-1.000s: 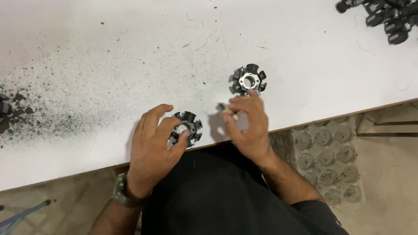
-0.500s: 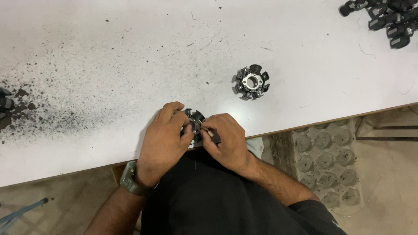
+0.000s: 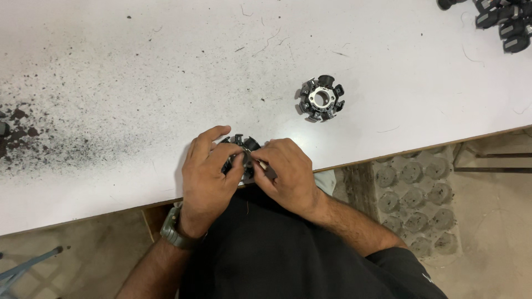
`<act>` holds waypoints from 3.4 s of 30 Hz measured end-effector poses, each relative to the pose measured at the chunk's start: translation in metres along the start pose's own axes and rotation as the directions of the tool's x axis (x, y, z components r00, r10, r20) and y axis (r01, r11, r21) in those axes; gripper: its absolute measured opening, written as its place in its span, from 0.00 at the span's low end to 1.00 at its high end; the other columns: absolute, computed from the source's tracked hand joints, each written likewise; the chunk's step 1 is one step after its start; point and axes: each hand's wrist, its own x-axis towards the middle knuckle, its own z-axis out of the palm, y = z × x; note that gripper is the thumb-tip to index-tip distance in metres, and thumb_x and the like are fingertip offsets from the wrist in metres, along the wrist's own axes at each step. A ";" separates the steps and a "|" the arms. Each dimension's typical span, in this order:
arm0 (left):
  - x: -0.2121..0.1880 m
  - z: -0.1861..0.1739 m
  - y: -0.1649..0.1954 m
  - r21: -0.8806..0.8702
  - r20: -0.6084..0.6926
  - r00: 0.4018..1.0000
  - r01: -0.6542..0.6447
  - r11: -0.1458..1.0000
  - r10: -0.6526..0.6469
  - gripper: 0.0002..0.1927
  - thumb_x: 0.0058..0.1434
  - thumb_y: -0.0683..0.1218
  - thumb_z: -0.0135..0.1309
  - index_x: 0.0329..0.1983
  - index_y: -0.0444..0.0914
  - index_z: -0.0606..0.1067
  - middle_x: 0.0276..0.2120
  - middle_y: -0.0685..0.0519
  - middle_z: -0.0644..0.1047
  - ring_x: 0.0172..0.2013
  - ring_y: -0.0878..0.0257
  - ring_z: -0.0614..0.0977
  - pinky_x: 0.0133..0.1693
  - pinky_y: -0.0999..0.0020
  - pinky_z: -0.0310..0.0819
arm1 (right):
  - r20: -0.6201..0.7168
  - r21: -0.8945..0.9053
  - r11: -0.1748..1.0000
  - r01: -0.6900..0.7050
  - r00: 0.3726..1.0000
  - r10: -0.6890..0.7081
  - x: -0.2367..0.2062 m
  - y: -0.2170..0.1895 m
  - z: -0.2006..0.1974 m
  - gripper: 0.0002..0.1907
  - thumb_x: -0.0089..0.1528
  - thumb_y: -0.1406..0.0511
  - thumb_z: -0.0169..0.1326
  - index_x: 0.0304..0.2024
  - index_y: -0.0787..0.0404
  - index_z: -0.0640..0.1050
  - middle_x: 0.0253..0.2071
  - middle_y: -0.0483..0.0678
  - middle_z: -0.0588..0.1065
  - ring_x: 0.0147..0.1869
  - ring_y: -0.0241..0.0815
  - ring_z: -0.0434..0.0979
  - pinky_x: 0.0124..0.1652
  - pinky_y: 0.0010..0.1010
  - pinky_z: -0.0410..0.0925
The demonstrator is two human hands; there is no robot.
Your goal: The person assembles small black mechanical components on a white table using a small tool. They repeatedly pick up parts, manipulate them with the tool, and place them into a plastic tray. The person also assembles larger circular components with multiple segments.
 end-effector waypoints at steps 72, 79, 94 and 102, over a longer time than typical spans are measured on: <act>0.016 -0.018 0.005 0.059 0.185 0.983 -0.008 0.998 -0.003 0.04 0.65 0.40 0.56 0.42 0.35 0.77 0.42 0.50 0.79 0.38 0.54 0.83 0.37 0.62 0.79 | 0.007 0.031 0.997 0.065 0.998 -0.065 -0.008 0.011 0.006 0.16 0.59 0.71 0.66 0.47 0.60 0.76 0.43 0.47 0.76 0.56 0.47 0.77 0.66 0.52 0.66; 0.013 -0.016 0.001 0.038 0.155 0.988 -0.014 0.999 0.008 0.05 0.63 0.39 0.57 0.41 0.34 0.77 0.43 0.49 0.79 0.38 0.54 0.83 0.37 0.61 0.79 | 0.008 0.009 0.999 0.045 0.999 -0.045 -0.009 0.014 0.009 0.17 0.59 0.72 0.66 0.48 0.60 0.75 0.45 0.51 0.76 0.55 0.49 0.76 0.64 0.50 0.68; -0.004 -0.002 -0.015 0.109 0.072 0.994 -0.094 0.990 0.087 0.06 0.59 0.36 0.56 0.38 0.33 0.73 0.46 0.46 0.78 0.37 0.52 0.82 0.36 0.58 0.78 | -0.042 -0.050 0.990 0.131 0.990 -0.133 -0.013 0.011 0.023 0.17 0.58 0.72 0.68 0.46 0.59 0.75 0.41 0.47 0.74 0.54 0.46 0.77 0.62 0.50 0.68; -0.001 -0.005 -0.008 0.100 0.112 0.994 -0.029 0.995 0.017 0.07 0.61 0.37 0.57 0.42 0.33 0.74 0.45 0.46 0.77 0.39 0.52 0.82 0.39 0.58 0.79 | 0.026 -0.095 0.990 0.105 0.994 -0.103 -0.009 0.007 0.018 0.17 0.56 0.73 0.66 0.45 0.59 0.77 0.40 0.47 0.75 0.52 0.47 0.77 0.63 0.52 0.67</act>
